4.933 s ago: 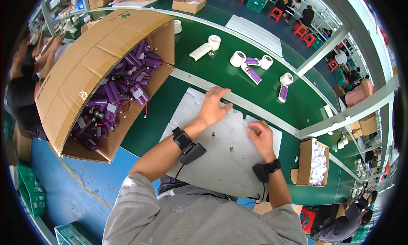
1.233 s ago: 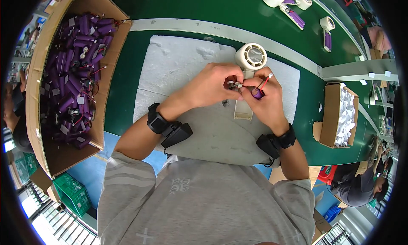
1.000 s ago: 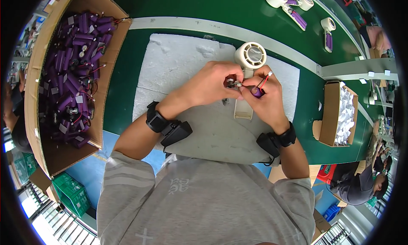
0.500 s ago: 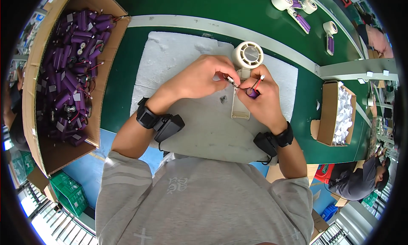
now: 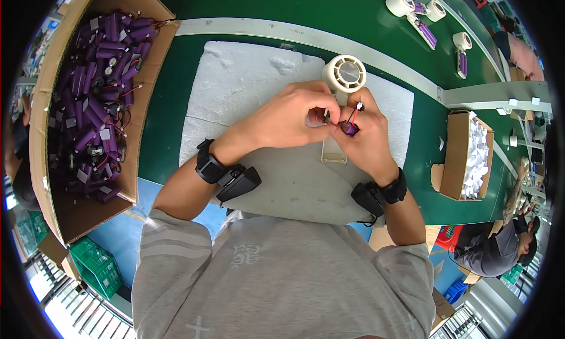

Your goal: Assembling handheld fans by fitting circuit boards and batteries into plastic housings on a factory assembly line.

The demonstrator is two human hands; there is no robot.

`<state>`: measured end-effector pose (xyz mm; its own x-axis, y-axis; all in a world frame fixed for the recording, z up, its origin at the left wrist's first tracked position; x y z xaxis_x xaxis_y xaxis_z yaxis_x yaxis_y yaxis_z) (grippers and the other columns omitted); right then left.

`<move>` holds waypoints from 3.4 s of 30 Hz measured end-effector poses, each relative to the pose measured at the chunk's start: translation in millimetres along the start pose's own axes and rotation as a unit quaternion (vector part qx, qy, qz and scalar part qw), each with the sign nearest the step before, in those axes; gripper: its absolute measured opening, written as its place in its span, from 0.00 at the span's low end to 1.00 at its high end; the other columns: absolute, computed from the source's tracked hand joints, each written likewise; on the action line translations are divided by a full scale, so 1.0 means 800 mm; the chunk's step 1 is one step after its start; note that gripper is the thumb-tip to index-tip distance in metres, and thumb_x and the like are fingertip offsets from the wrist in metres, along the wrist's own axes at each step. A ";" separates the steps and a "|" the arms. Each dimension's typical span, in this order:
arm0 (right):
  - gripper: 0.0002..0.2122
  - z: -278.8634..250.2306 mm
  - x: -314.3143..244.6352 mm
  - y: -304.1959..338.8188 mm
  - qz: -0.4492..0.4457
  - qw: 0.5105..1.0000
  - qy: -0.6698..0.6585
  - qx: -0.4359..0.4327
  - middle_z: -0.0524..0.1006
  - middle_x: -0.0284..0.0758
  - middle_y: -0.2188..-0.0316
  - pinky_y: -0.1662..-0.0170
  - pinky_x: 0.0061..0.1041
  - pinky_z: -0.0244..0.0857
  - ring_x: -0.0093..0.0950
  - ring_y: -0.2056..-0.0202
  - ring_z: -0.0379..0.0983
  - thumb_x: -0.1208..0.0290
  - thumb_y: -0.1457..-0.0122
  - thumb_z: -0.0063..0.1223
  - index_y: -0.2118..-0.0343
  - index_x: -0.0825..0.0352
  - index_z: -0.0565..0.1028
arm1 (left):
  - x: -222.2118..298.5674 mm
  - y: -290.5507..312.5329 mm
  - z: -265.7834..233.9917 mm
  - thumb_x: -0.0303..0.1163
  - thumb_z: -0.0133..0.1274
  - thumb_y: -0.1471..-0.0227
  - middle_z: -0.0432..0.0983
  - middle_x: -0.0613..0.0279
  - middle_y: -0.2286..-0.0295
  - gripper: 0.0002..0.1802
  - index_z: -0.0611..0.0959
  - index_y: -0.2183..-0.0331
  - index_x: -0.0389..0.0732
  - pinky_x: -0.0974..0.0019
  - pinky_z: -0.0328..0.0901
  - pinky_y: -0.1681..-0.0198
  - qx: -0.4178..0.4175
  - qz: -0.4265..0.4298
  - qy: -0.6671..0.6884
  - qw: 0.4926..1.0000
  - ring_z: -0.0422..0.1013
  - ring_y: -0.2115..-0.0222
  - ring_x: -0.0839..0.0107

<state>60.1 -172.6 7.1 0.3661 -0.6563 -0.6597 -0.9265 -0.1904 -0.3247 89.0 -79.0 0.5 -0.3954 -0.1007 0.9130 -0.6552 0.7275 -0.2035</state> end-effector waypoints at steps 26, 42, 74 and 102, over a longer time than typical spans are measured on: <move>0.09 0.008 -0.023 0.006 -0.083 0.993 0.078 -0.035 0.69 0.39 0.68 0.74 0.31 0.67 0.36 0.77 0.70 0.81 0.56 0.54 0.69 0.70 0.73 | -0.010 -0.003 -0.012 0.42 0.58 0.47 0.68 0.65 0.80 0.17 0.79 0.75 0.37 0.68 0.56 0.78 0.053 0.000 0.034 0.998 0.63 0.80 0.75; 0.07 -0.023 -0.003 0.009 -0.013 0.997 -0.022 0.069 0.74 0.34 0.73 0.76 0.20 0.63 0.23 0.79 0.69 0.80 0.51 0.62 0.68 0.67 0.81 | -0.055 0.001 -0.002 0.30 0.57 0.45 0.73 0.67 0.73 0.08 0.83 0.67 0.35 0.74 0.65 0.69 0.001 -0.122 0.118 0.985 0.69 0.73 0.80; 0.04 -0.016 -0.004 0.008 -0.008 0.999 -0.020 0.049 0.71 0.33 0.72 0.75 0.21 0.61 0.23 0.78 0.67 0.77 0.49 0.62 0.69 0.67 0.81 | -0.053 -0.004 -0.018 0.16 0.60 0.55 0.78 0.62 0.67 0.16 0.77 0.62 0.37 0.73 0.70 0.62 -0.032 -0.130 0.243 0.961 0.74 0.67 0.76; 0.04 -0.015 -0.007 0.008 -0.029 0.998 -0.018 0.059 0.70 0.33 0.73 0.76 0.21 0.61 0.23 0.79 0.67 0.78 0.50 0.62 0.71 0.69 0.80 | -0.054 -0.004 -0.016 0.17 0.61 0.57 0.78 0.64 0.69 0.15 0.80 0.63 0.36 0.75 0.70 0.64 -0.022 -0.149 0.261 0.954 0.74 0.69 0.79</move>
<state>50.8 -179.0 17.1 0.4238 -0.6191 -0.6612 -0.8877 -0.1390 -0.4388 116.3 -67.8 -33.8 0.1851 0.0359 0.9821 -0.6563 0.7484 0.0963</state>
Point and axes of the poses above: each hand's wrist, its own y-axis away from the middle knuckle, its own z-axis out of the palm, x = y × z, the point moved 10 cm from there along -y, towards the middle knuckle
